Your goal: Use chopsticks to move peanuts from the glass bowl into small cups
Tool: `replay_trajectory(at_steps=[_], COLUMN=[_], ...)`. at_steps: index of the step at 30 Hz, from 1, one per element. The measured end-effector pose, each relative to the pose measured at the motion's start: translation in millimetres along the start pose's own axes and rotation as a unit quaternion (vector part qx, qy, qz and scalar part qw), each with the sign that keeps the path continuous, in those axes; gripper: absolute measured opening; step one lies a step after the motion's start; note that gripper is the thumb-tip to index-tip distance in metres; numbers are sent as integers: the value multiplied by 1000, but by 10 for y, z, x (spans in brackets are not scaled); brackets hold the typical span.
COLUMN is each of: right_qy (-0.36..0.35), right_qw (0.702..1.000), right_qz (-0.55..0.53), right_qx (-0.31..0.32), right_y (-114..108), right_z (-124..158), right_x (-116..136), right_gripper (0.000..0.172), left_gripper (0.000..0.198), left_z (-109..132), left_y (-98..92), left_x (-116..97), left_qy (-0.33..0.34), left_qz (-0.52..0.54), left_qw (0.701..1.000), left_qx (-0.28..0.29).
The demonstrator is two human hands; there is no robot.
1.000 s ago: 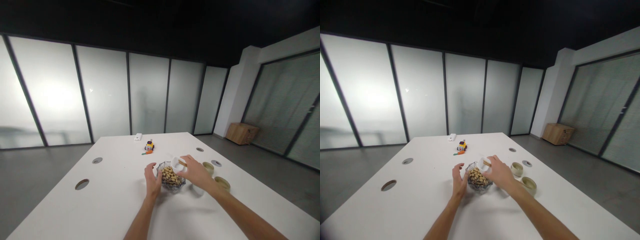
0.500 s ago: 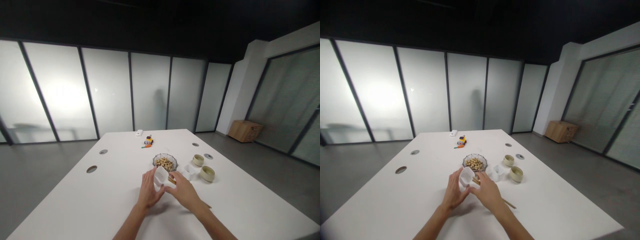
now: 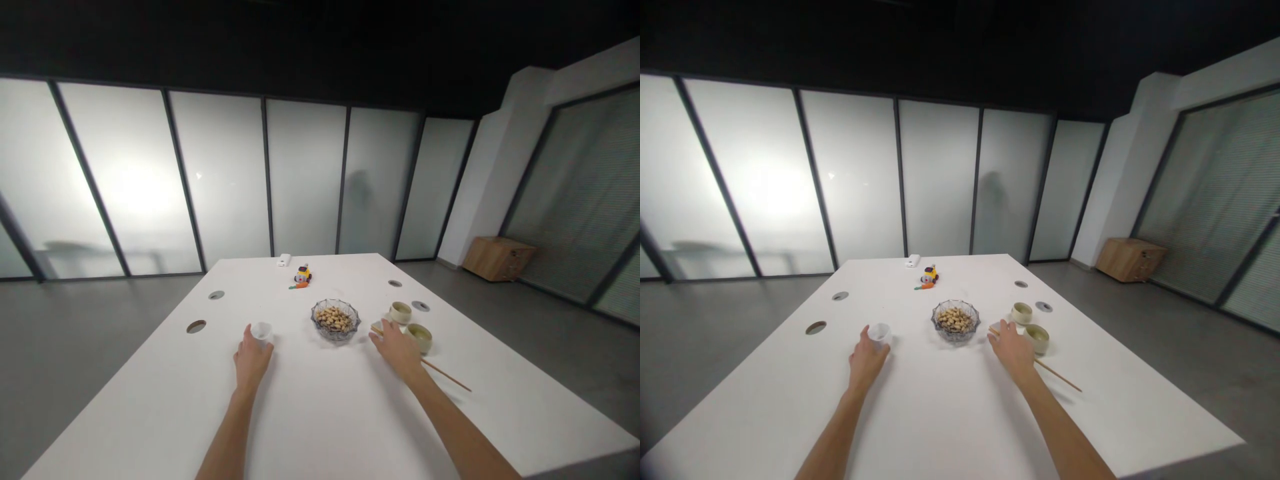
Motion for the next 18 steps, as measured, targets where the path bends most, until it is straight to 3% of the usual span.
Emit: replay_trajectory(at_steps=[5, 8, 13, 15, 18], right_qy=[4, -31, -124, -161, -187], right_qw=[1000, 999, 986, 978, 972], right_qz=[14, 8, -76, -101, -128], right_qx=[15, 43, 76, 81, 69], right_y=[-79, -115, -130, -143, -216], right_z=[301, 559, 659, 553, 344], right_x=[148, 408, 1150, 1498, 1928], right_gripper=[40, 44, 42, 43, 55], left_gripper=[84, 76, 47, 45, 46], left_z=[-7, 90, 388, 403, 281], left_y=[-78, -245, -409, -379, -322], left_x=[-37, -220, -585, -566, -370], left_qy=[3, 59, 220, 229, 199], left_qz=[12, 31, 119, 126, 108], left_qw=[1000, 995, 955, 950, 957], left_qx=[-7, -68, -162, -172, -180])
Point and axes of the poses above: each hand's wrist, its own z-axis away from the middle knuckle, its own y-axis out of the palm, x = y × z, the point moved 6 cm from there along -z, towards the middle knuckle, and after that the axes turned 10 degrees about -x, right-handed, at the moved point
